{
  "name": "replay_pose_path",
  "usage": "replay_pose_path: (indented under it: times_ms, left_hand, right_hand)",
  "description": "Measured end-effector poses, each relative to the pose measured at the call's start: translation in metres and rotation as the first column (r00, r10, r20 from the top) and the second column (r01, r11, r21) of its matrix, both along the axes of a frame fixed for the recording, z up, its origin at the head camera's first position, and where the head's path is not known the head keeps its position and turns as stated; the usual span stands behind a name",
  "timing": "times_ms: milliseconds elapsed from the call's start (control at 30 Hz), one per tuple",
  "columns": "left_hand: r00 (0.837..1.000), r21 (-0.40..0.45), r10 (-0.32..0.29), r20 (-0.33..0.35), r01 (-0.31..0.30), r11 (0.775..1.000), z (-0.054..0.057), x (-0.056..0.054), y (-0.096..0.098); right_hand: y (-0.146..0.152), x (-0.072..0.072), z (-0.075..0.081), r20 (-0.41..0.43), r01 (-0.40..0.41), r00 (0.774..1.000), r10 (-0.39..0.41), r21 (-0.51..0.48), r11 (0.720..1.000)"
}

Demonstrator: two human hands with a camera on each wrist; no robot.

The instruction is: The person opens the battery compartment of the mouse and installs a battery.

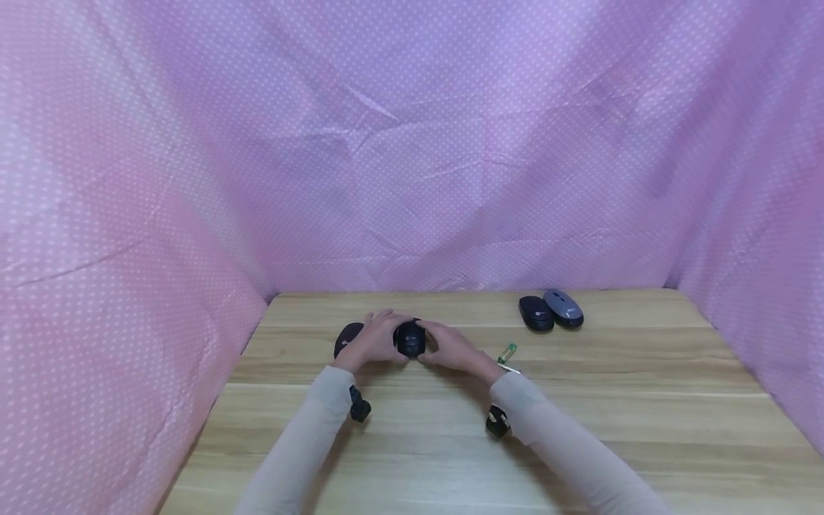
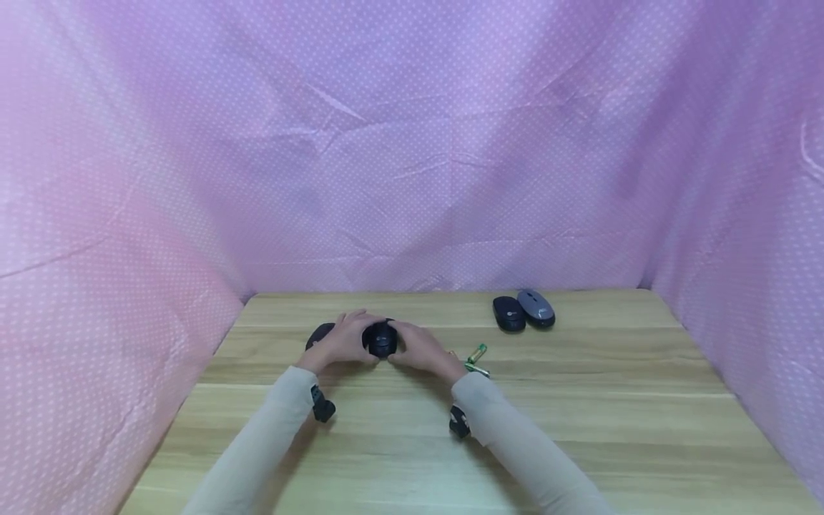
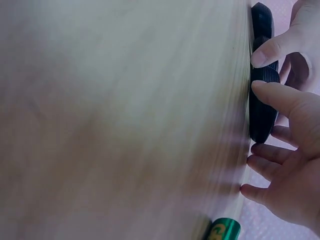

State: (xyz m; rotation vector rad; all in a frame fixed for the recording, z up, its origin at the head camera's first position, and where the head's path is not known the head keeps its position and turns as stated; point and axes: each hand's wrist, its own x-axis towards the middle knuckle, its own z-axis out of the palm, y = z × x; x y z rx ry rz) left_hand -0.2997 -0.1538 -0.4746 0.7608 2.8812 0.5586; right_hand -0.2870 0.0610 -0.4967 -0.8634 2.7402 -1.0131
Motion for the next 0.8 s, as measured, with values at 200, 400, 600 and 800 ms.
replay_pose_path:
  times_ms: [200,400,600,800]
  left_hand:
    - [1.0,0.033,-0.006,-0.009,0.007,0.999,-0.002,-0.001,0.007]
    - [1.0,0.098,-0.015,-0.015,0.016,0.995,-0.004,-0.003,0.018]
    - [0.992,0.253,-0.021,0.128,-0.012,0.967,0.002,0.001,0.026]
    - [0.978,0.339,-0.042,0.203,-0.029,0.94,0.014,0.005,0.033]
  right_hand:
    - [0.006,0.003,0.003,0.026,0.008,1.0,-0.006,-0.067,0.998]
    - [0.017,0.004,0.008,0.048,0.008,0.999,-0.002,-0.123,0.992]
    - [0.032,0.007,0.013,0.096,0.003,0.995,0.019,-0.215,0.977]
    - [0.039,0.009,0.018,0.07,-0.005,0.997,0.027,-0.306,0.952]
